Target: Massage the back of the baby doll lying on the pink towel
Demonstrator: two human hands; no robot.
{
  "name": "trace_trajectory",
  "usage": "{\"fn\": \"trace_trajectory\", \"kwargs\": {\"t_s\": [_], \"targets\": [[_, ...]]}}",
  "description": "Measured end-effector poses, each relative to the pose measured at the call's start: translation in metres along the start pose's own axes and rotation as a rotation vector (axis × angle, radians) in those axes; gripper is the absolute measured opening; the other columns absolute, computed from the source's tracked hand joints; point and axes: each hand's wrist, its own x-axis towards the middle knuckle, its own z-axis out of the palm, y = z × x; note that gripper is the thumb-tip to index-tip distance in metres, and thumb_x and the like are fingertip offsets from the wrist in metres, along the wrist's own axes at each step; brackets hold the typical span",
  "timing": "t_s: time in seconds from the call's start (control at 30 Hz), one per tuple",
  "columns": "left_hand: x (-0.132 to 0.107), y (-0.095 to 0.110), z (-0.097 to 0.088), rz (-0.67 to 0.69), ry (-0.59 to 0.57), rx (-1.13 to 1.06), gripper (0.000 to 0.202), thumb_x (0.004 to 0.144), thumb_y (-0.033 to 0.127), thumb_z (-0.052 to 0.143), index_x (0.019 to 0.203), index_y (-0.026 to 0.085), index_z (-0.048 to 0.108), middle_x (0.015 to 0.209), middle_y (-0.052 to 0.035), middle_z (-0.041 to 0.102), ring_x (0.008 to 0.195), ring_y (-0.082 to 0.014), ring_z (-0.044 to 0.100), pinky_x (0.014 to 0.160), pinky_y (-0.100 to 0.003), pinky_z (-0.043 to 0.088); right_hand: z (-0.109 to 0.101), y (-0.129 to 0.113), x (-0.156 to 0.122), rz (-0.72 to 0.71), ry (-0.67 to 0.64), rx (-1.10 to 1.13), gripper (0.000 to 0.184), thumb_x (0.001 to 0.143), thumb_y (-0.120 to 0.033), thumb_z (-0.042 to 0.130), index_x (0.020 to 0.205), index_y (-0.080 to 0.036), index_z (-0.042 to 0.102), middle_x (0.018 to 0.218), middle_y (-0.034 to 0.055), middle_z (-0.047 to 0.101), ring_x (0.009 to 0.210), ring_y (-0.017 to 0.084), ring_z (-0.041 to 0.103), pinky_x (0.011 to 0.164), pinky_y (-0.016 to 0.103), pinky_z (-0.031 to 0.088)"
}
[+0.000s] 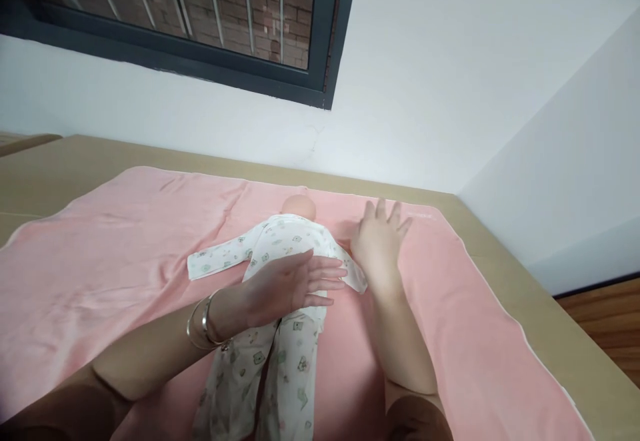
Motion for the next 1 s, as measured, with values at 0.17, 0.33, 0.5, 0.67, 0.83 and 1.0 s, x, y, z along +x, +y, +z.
{"fn": "trace_trajectory", "kwargs": {"t_s": [0.17, 0.33, 0.5, 0.67, 0.83, 1.0], "targets": [[-0.014, 0.024, 0.014, 0.104, 0.074, -0.097, 0.051, 0.104, 0.048, 0.040, 0.136, 0.015, 0.062, 0.133, -0.0138, 0.069, 0.129, -0.0266, 0.062, 0.115, -0.042, 0.041, 0.007, -0.050, -0.054, -0.390, -0.032, 0.297, 0.061, 0.107, -0.037, 0.030, 0.163, -0.016, 0.027, 0.171, 0.0171, 0.025, 0.160, 0.037, 0.016, 0.123, 0.069, 0.023], [-0.034, 0.049, 0.021, 0.202, 0.167, -0.075, 0.059, 0.104, 0.048, 0.034, 0.149, 0.013, 0.051, 0.151, -0.0145, 0.059, 0.148, -0.0286, 0.047, 0.127, -0.044, 0.027, 0.025, -0.079, -0.106, -0.726, 0.130, 0.440, 0.078, 0.101, -0.030, 0.036, 0.167, -0.011, -0.003, 0.175, 0.0155, -0.001, 0.161, 0.039, 0.000, 0.123, 0.073, 0.021], [-0.041, 0.045, 0.008, 0.410, 0.236, 0.244, 0.067, 0.102, 0.055, 0.035, 0.155, 0.015, 0.043, 0.165, -0.0136, 0.042, 0.157, -0.0280, 0.031, 0.130, -0.048, 0.017, 0.025, -0.084, -0.131, -0.966, 0.050, 0.636, 0.087, 0.101, -0.045, 0.037, 0.165, -0.006, -0.008, 0.174, 0.0194, -0.007, 0.159, 0.045, -0.002, 0.118, 0.075, 0.030], [-0.041, 0.015, 0.008, 0.921, 0.357, 0.834, 0.051, 0.102, 0.043, 0.045, 0.147, 0.021, 0.054, 0.162, -0.0083, 0.047, 0.158, -0.0281, 0.027, 0.132, -0.051, 0.010, 0.016, -0.060, -0.133, -0.865, -0.113, 0.889, 0.084, 0.102, -0.046, 0.032, 0.165, -0.014, -0.015, 0.174, 0.0172, 0.010, 0.158, 0.037, 0.022, 0.119, 0.056, 0.041], [-0.044, 0.001, 0.014, 0.880, 0.249, 1.021, 0.049, 0.103, 0.036, 0.042, 0.147, 0.017, 0.055, 0.161, -0.0123, 0.047, 0.157, -0.0336, 0.029, 0.131, -0.058, 0.008, 0.009, -0.047, -0.121, -0.739, 0.164, 1.048, 0.074, 0.101, -0.037, 0.030, 0.166, -0.030, -0.007, 0.155, 0.0123, 0.047, 0.148, 0.032, 0.043, 0.113, 0.066, 0.043], [-0.049, 0.000, 0.021, 0.816, 0.194, 1.049, 0.061, 0.103, 0.037, 0.045, 0.159, 0.013, 0.040, 0.171, -0.0121, 0.027, 0.161, -0.0355, 0.017, 0.131, -0.059, 0.004, 0.001, -0.054, -0.109, -0.497, 0.254, 0.975, 0.069, 0.102, -0.041, 0.024, 0.165, -0.035, -0.003, 0.157, 0.0122, 0.045, 0.150, 0.032, 0.040, 0.114, 0.066, 0.042]]}}
